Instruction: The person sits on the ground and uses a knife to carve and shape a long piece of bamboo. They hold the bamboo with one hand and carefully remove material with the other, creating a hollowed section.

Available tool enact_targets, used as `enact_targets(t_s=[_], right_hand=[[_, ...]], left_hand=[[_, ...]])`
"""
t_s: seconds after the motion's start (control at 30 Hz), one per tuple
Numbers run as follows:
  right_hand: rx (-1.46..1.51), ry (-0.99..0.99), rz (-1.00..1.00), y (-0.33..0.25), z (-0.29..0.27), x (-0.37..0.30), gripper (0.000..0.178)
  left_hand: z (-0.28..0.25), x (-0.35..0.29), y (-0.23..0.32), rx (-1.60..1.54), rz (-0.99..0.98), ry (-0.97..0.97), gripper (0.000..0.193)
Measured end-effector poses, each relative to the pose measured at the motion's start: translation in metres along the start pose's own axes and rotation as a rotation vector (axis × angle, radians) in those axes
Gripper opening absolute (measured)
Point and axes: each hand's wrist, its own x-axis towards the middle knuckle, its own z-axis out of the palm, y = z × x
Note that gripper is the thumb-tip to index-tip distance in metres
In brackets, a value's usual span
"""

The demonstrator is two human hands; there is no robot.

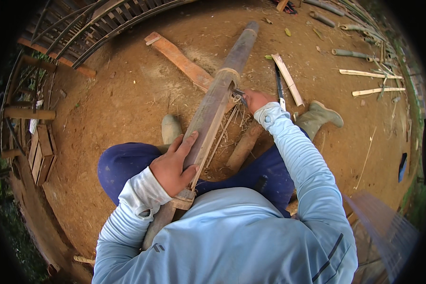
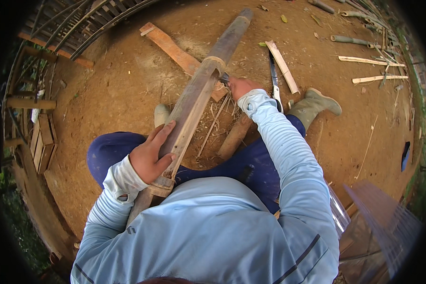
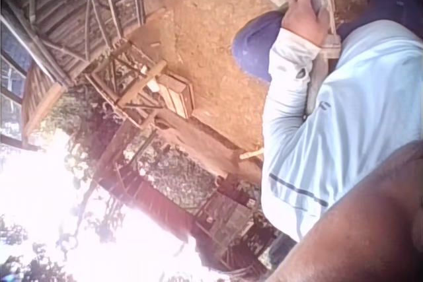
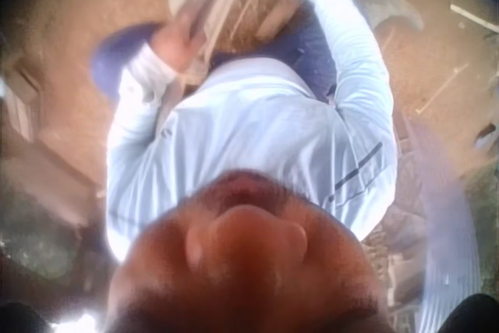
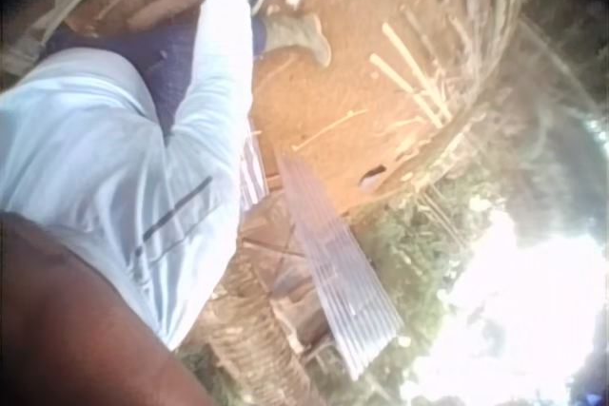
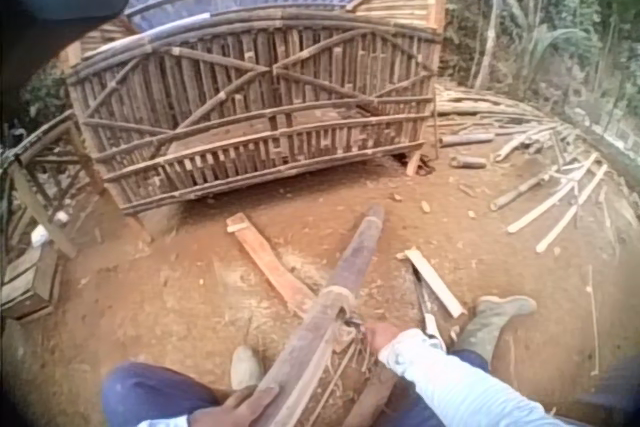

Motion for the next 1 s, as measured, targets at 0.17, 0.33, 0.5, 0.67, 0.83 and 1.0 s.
enact_targets(t_s=[0.17,0.33,0.5,0.67,0.83,1.0], right_hand=[[-0.043,-0.036,-0.017,-0.013,-0.014,0.002,0.027],[-0.05,-0.093,-0.04,-0.01,-0.015,0.012,0.027],[-0.033,-0.125,-0.061,-0.005,-0.015,0.013,0.026],[-0.05,-0.139,-0.061,-0.021,-0.028,0.012,0.026],[0.106,-0.137,-0.015,0.005,0.005,0.032,0.024],[0.378,0.122,-0.082,0.013,0.039,-0.002,0.028]], left_hand=[[0.0,-0.001,-0.002,0.009,0.003,0.006,0.078],[0.0,-0.001,-0.001,0.014,-0.008,-0.003,0.079],[0.002,0.0,-0.004,0.04,0.022,0.003,0.08],[0.002,-0.003,-0.002,0.058,0.009,0.006,0.079],[0.003,0.0,-0.002,0.055,0.033,0.023,0.078],[0.003,-0.002,-0.006,-0.004,0.018,0.002,0.076]])
